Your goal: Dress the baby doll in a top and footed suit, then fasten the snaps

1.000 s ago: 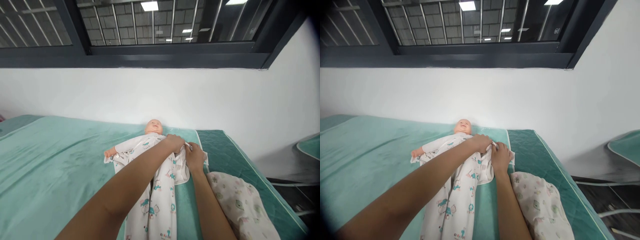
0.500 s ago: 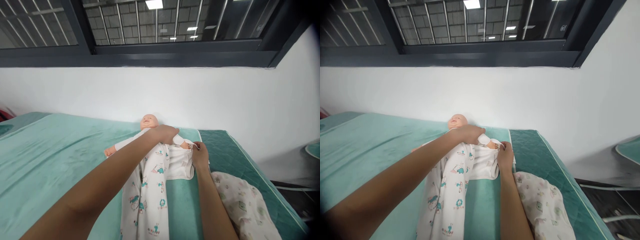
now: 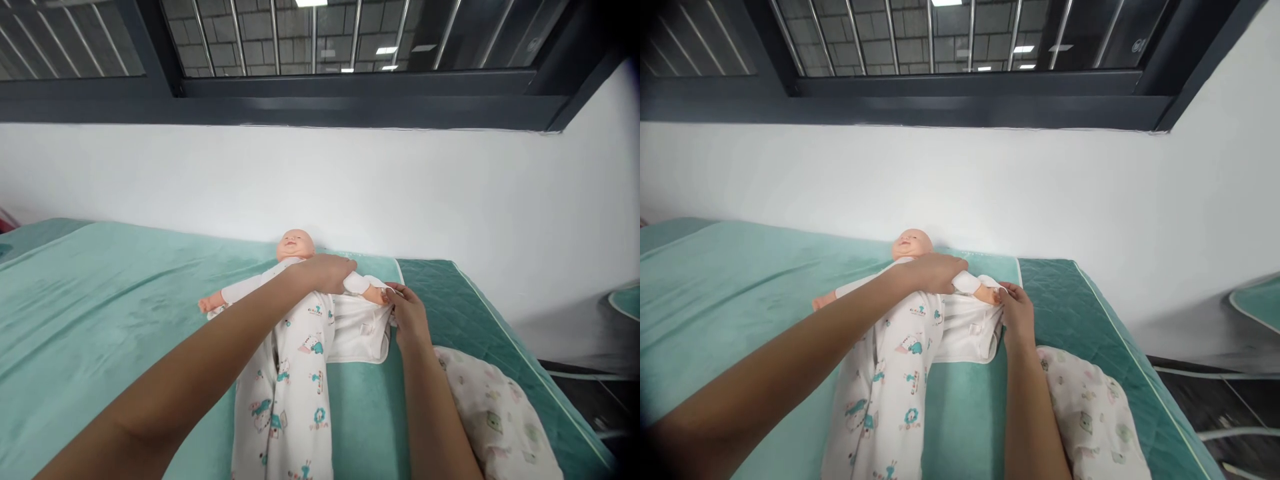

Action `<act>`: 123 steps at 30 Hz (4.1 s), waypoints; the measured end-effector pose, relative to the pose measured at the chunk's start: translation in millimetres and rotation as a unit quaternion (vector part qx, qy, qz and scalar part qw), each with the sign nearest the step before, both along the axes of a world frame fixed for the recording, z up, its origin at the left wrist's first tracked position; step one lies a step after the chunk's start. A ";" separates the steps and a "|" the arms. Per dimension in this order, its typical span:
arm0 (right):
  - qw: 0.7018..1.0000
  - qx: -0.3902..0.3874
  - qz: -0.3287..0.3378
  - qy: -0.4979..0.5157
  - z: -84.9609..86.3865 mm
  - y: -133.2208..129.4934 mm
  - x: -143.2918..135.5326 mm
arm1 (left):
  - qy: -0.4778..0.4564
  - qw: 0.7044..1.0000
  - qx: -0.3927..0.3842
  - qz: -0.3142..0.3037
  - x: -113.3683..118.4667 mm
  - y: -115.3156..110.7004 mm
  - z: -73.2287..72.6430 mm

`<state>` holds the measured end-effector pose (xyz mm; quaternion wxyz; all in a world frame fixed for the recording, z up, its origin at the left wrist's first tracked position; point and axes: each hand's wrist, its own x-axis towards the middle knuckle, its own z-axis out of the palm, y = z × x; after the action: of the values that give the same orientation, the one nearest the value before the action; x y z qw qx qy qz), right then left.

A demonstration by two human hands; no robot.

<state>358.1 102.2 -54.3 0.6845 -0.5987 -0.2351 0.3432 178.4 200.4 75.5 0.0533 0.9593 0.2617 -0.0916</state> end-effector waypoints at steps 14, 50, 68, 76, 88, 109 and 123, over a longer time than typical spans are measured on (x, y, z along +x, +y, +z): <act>0.976 -0.009 0.051 0.213 15.2 1.8 -4.6 | -0.032 0.999 -0.022 -0.016 3.0 -1.4 -15.6; 0.821 0.175 -0.054 -0.541 17.1 -47.8 -126.8 | -0.568 0.751 0.300 0.152 -143.8 -96.2 -116.0; 0.810 0.179 0.189 -0.525 13.0 -68.2 -109.8 | -0.539 0.818 0.123 0.161 -159.8 -117.0 -112.9; 0.795 0.148 0.208 -0.551 -3.6 -88.4 -119.0 | -0.504 0.848 0.073 0.146 -166.0 -137.5 -125.1; 0.756 0.138 0.122 -0.628 8.6 -84.1 -125.3 | -0.517 0.834 0.127 0.149 -158.3 -133.3 -125.2; 0.671 0.088 0.073 -0.732 8.1 -99.2 -124.0 | -0.479 0.846 0.179 0.152 -164.6 -142.3 -126.0; 0.740 0.016 0.140 -0.658 -2.1 -114.1 -107.2 | -0.495 0.844 0.100 0.181 -181.1 -164.7 -125.2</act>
<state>250.9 -11.9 -56.4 0.3128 -0.6250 -0.7136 -0.0477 -2.7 35.7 -49.7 0.0953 0.8129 0.3776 0.4330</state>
